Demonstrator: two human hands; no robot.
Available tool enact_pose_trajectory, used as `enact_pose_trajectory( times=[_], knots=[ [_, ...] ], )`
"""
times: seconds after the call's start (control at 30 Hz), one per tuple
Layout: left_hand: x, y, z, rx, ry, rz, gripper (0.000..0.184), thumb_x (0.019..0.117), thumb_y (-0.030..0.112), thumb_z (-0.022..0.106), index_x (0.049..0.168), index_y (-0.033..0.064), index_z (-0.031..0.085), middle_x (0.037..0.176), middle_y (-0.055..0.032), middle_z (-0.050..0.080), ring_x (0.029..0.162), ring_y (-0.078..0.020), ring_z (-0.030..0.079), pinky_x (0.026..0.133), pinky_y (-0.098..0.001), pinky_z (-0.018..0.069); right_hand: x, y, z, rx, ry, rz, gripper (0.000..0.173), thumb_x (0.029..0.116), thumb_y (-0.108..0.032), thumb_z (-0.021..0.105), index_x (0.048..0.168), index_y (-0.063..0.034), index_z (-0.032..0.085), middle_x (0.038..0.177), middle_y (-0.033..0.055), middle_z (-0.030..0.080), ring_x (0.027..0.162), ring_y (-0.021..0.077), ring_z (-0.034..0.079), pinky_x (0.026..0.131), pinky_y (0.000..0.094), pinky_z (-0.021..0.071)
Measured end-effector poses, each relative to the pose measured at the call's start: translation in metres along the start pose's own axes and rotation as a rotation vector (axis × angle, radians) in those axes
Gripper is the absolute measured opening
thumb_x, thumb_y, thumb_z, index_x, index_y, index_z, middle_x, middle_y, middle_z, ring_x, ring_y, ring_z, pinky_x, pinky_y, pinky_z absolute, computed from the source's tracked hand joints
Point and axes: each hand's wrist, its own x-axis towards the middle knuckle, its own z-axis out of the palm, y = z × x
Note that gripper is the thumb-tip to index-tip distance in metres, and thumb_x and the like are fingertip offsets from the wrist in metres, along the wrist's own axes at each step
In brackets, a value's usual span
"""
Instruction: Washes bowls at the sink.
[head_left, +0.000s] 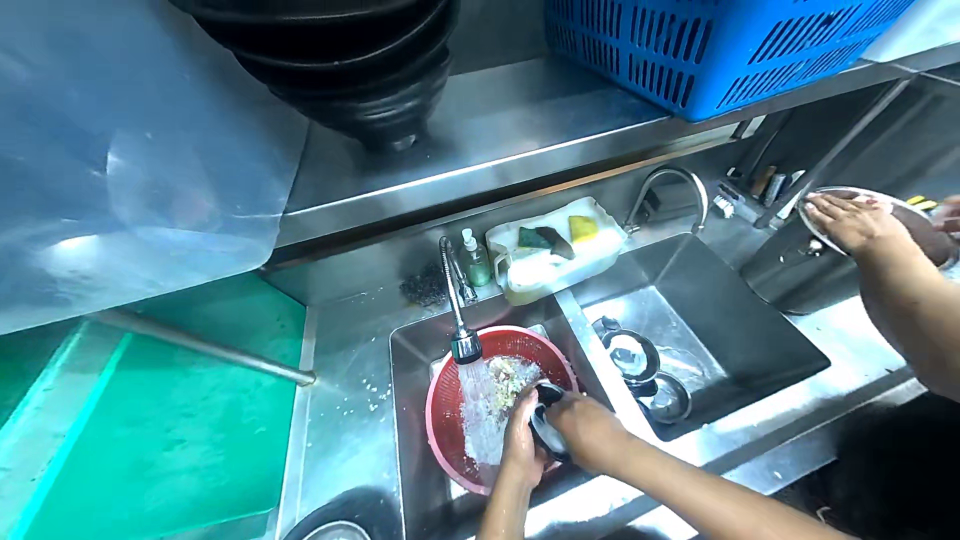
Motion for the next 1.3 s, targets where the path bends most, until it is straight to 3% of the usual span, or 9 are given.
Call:
enact_pose_trajectory(
  times=[0.17,0.27,0.4,0.57,0.77,0.87,1.0,1.1,1.3],
  knots=[
    [-0.003,0.018,0.022,0.055,0.012,0.070,0.057,0.1117,0.046,0.023,0.133,0.0056,0.057,0.114,-0.0132,0.070,0.104,-0.0226,0.068,0.089,-0.0440,0.0583,0.002,-0.004,-0.022,0.409,0.283,-0.109,0.029,0.0905,-0.005,0.064,0.119,-0.0005,0.069,0.116,0.0195,0.071,0.113,0.0334,0.067,0.102,0.0538,0.0517],
    [0.007,0.026,0.016,0.301,-0.009,0.247,0.046,0.1086,0.028,0.033,0.139,0.0028,0.057,0.133,-0.0118,0.063,0.122,-0.0189,0.060,0.104,-0.0396,0.0499,0.010,-0.005,-0.009,0.261,0.465,-0.022,0.028,0.0938,-0.008,0.060,0.119,-0.0029,0.070,0.123,0.0163,0.070,0.123,0.0315,0.063,0.110,0.0485,0.0482],
    [0.006,0.034,0.012,0.221,-0.001,0.377,0.052,0.1113,0.029,0.022,0.133,-0.0022,0.058,0.122,-0.0141,0.068,0.112,-0.0180,0.065,0.098,-0.0368,0.0548,-0.003,-0.023,-0.024,0.506,0.284,-0.041,0.029,0.0898,-0.006,0.065,0.117,0.0010,0.068,0.113,0.0214,0.070,0.108,0.0351,0.068,0.098,0.0562,0.0529],
    [0.001,0.043,0.039,0.139,0.095,0.330,0.056,0.1124,0.037,0.020,0.133,0.0024,0.058,0.116,-0.0138,0.069,0.108,-0.0196,0.067,0.095,-0.0407,0.0562,0.008,-0.029,-0.035,0.891,0.645,0.123,0.027,0.0914,-0.012,0.065,0.118,-0.0065,0.068,0.107,0.0079,0.072,0.101,0.0164,0.069,0.092,0.0402,0.0578],
    [-0.007,0.071,0.032,0.004,-0.040,0.172,0.070,0.1096,0.053,0.015,0.124,0.0036,0.063,0.104,-0.0138,0.073,0.094,-0.0208,0.071,0.082,-0.0403,0.0612,-0.015,-0.023,-0.050,0.431,0.255,-0.392,0.021,0.0921,-0.005,0.067,0.112,0.0035,0.070,0.111,0.0209,0.072,0.108,0.0333,0.068,0.100,0.0526,0.0524],
    [-0.019,0.072,0.043,-0.136,-0.151,0.009,0.082,0.1018,0.070,0.012,0.109,0.0098,0.068,0.092,-0.0098,0.074,0.086,-0.0197,0.073,0.075,-0.0409,0.0627,-0.015,-0.022,-0.052,0.238,0.453,-0.524,0.017,0.0919,-0.003,0.066,0.107,-0.0011,0.072,0.110,0.0167,0.073,0.108,0.0316,0.069,0.100,0.0506,0.0542],
    [-0.015,0.067,0.047,-0.019,-0.146,0.149,0.063,0.1097,0.048,0.016,0.119,0.0067,0.062,0.100,-0.0120,0.073,0.093,-0.0204,0.072,0.082,-0.0417,0.0615,-0.003,-0.026,-0.036,-0.006,0.805,-0.222,0.013,0.0961,-0.012,0.061,0.103,-0.0095,0.073,0.105,0.0088,0.072,0.107,0.0268,0.068,0.094,0.0456,0.0579],
    [0.000,0.059,0.034,0.242,-0.136,0.356,0.048,0.1070,0.027,0.031,0.137,0.0000,0.057,0.127,-0.0153,0.066,0.117,-0.0209,0.063,0.101,-0.0404,0.0529,-0.011,-0.041,-0.035,0.304,0.597,0.123,0.029,0.0935,-0.014,0.062,0.119,-0.0028,0.068,0.122,0.0161,0.069,0.120,0.0319,0.064,0.106,0.0514,0.0505],
    [0.004,0.051,0.035,0.266,0.026,0.479,0.043,0.1011,0.017,0.043,0.138,-0.0016,0.055,0.131,-0.0144,0.063,0.115,-0.0169,0.063,0.097,-0.0340,0.0540,-0.019,-0.037,-0.026,0.807,0.491,0.003,0.030,0.0933,-0.015,0.065,0.121,-0.0029,0.065,0.111,0.0122,0.070,0.105,0.0202,0.068,0.096,0.0421,0.0556]
  ],
)
